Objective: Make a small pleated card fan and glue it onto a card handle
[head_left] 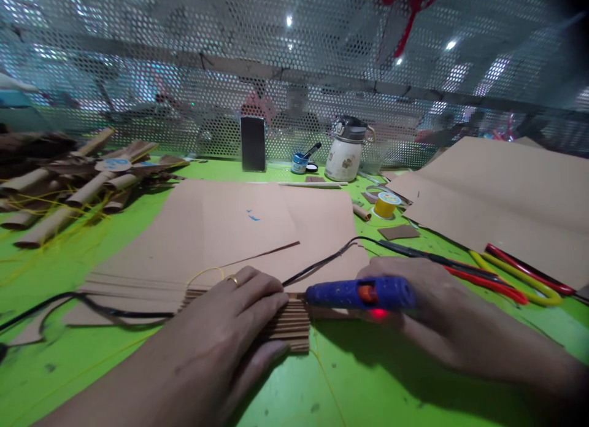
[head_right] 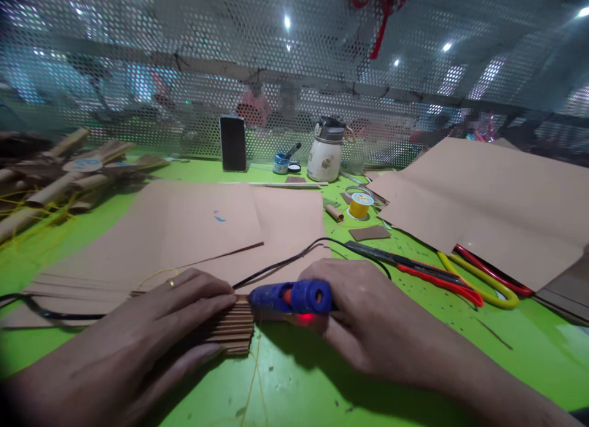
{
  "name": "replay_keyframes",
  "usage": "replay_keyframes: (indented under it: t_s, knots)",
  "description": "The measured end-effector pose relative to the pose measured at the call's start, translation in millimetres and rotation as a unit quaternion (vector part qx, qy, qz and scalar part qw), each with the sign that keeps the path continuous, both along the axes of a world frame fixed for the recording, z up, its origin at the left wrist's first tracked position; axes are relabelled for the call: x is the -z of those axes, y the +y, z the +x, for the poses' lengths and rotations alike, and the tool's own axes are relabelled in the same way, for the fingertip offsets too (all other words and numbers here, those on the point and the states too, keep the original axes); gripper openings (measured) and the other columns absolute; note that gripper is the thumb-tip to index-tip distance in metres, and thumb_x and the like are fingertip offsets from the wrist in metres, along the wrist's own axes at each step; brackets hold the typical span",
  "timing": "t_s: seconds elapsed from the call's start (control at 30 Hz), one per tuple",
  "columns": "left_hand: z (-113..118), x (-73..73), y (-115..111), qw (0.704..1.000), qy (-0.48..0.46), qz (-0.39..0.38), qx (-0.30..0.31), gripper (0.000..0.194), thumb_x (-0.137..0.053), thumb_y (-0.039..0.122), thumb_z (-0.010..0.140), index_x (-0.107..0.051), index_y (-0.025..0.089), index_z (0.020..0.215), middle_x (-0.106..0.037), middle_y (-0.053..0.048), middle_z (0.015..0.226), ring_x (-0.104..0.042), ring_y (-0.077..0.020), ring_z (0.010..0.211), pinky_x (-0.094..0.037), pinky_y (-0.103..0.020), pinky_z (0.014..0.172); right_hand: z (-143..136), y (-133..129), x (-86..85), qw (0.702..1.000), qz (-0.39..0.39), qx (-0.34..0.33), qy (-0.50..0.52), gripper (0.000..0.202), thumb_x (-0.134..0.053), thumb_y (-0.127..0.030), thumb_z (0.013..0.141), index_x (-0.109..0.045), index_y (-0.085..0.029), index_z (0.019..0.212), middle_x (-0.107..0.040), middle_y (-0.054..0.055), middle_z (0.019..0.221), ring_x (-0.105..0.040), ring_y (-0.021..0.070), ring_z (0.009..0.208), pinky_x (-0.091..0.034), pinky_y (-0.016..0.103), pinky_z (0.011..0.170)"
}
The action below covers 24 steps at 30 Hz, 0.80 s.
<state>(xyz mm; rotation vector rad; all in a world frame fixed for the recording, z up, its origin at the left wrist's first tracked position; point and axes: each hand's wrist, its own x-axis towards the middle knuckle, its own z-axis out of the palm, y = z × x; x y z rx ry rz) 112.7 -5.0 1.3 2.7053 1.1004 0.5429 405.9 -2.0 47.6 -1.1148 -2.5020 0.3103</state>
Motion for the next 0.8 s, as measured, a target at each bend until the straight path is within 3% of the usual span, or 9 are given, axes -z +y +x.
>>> replay_keyframes:
  t_s: [0.27, 0.57, 0.8]
  knots:
    - [0.8, -2.5, 0.8, 1.000, 0.001, 0.007, 0.003, 0.025, -0.056, 0.033, 0.102, -0.068, 0.025, 0.123, -0.069, -0.008, 0.113, -0.066, -0.0236, 0.095, -0.057, -0.038, 0.079, 4.0, -0.4, -1.9, 1.000, 0.025, 0.007, -0.007, 0.018, -0.050, -0.016, 0.088, -0.067, -0.021, 0.091, -0.080, 0.009, 0.097, -0.076, 0.0231, 0.080, -0.057, 0.031, 0.064]
    - [1.2, -0.9, 0.4, 1.000, 0.005, 0.003, 0.002, 0.024, -0.055, 0.034, 0.103, -0.066, 0.025, 0.123, -0.069, -0.007, 0.114, -0.066, -0.0236, 0.096, -0.057, -0.038, 0.079, 4.4, -0.6, 0.3, 1.000, -0.010, 0.015, 0.019, 0.017, -0.056, -0.021, 0.087, -0.071, -0.024, 0.094, -0.080, 0.007, 0.094, -0.076, 0.0262, 0.081, -0.058, 0.033, 0.065]
    - [-1.1, 0.9, 1.1, 1.000, 0.017, 0.000, 0.008, 0.026, -0.053, 0.035, 0.104, -0.065, 0.026, 0.125, -0.068, -0.008, 0.116, -0.066, -0.0238, 0.099, -0.059, -0.039, 0.080, 0.0, 3.1, -0.6, 0.999, -0.031, 0.006, 0.034, 0.019, -0.056, -0.018, 0.087, -0.072, -0.023, 0.097, -0.080, 0.006, 0.094, -0.075, 0.0214, 0.082, -0.059, 0.030, 0.071]
